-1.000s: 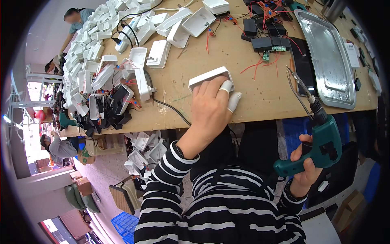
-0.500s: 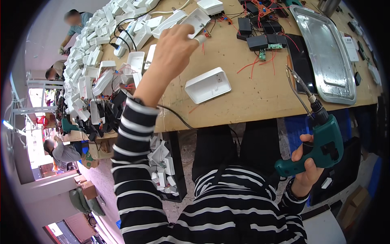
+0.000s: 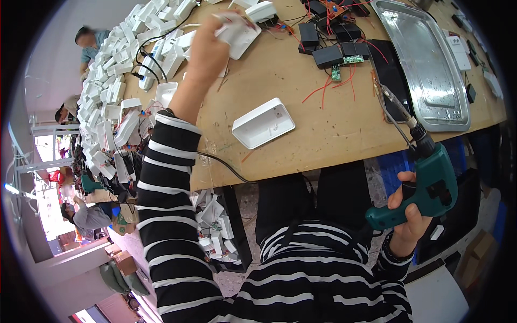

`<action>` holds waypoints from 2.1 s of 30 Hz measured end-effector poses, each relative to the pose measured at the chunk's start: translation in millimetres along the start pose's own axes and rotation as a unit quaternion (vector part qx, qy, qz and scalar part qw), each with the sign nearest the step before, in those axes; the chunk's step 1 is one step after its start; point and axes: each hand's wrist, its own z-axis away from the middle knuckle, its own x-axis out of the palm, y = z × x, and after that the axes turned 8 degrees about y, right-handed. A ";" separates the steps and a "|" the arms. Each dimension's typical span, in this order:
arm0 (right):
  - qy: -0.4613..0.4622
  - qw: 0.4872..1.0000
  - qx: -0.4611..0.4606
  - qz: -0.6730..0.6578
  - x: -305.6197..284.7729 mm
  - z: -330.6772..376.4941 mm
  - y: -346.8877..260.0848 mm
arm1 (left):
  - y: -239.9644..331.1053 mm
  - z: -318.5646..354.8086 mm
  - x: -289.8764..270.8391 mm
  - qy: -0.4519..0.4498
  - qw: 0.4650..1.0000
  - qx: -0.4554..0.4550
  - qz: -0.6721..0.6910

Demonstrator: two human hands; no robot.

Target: Soldering wires to electronic components inside plastic housings at a manual workstation.

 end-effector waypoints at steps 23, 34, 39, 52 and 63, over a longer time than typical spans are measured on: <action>-0.129 0.972 0.133 -0.144 67.3 -23.3 35.3 | 110.2 144.9 -71.8 -0.012 0.997 -0.069 0.010; -0.099 0.973 0.171 -0.116 117.4 -42.3 55.1 | 98.9 169.6 -20.5 0.028 0.998 -0.053 -0.033; -0.112 0.968 0.184 -0.131 121.4 -47.8 62.0 | 99.4 170.4 -16.8 0.034 0.997 -0.032 -0.055; -0.075 0.970 0.194 -0.125 127.5 -47.2 63.4 | 108.2 169.4 -2.1 -0.021 0.981 0.023 -0.190; -0.054 0.990 0.126 0.023 100.6 -24.1 29.1 | 98.9 163.7 3.6 0.119 0.949 0.064 -0.283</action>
